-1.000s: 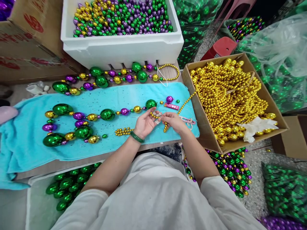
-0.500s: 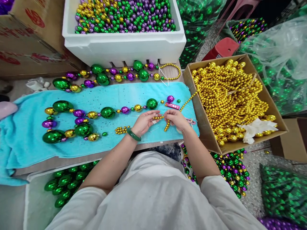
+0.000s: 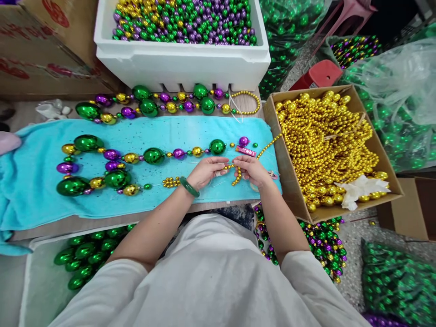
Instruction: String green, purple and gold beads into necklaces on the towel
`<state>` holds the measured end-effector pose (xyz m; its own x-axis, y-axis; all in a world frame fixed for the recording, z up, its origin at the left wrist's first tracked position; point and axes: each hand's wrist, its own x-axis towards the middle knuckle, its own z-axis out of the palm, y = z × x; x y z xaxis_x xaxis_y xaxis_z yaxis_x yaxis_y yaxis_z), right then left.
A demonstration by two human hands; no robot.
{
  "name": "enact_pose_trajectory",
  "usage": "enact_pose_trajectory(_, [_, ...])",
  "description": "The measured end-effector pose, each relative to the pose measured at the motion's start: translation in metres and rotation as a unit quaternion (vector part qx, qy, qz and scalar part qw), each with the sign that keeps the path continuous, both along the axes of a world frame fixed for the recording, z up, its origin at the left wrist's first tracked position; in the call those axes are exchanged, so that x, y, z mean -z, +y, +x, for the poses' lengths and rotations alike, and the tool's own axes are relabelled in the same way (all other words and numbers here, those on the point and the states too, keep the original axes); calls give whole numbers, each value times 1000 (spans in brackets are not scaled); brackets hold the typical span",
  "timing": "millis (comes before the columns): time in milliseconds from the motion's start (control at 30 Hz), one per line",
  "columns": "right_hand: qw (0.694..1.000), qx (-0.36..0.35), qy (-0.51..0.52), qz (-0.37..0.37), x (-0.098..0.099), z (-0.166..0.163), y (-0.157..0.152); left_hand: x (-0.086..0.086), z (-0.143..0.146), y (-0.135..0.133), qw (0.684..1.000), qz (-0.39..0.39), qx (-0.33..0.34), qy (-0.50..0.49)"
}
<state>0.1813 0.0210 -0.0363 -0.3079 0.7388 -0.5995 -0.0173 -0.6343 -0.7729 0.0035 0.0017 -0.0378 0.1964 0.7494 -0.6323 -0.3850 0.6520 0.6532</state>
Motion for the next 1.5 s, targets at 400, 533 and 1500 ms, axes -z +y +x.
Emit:
enact_pose_trajectory(400, [945,-113,-264,154,18,-8,-1,16,-2,2,997,29,-49,59])
enact_pose_trajectory(533, [911,-162,-328,192,16,-10,-1,17,-1,2,991,48,-40,119])
enact_pose_trajectory(1500, [837,-240,-416,263,9,-16,-5,30,-6,3,954,80,-18,287])
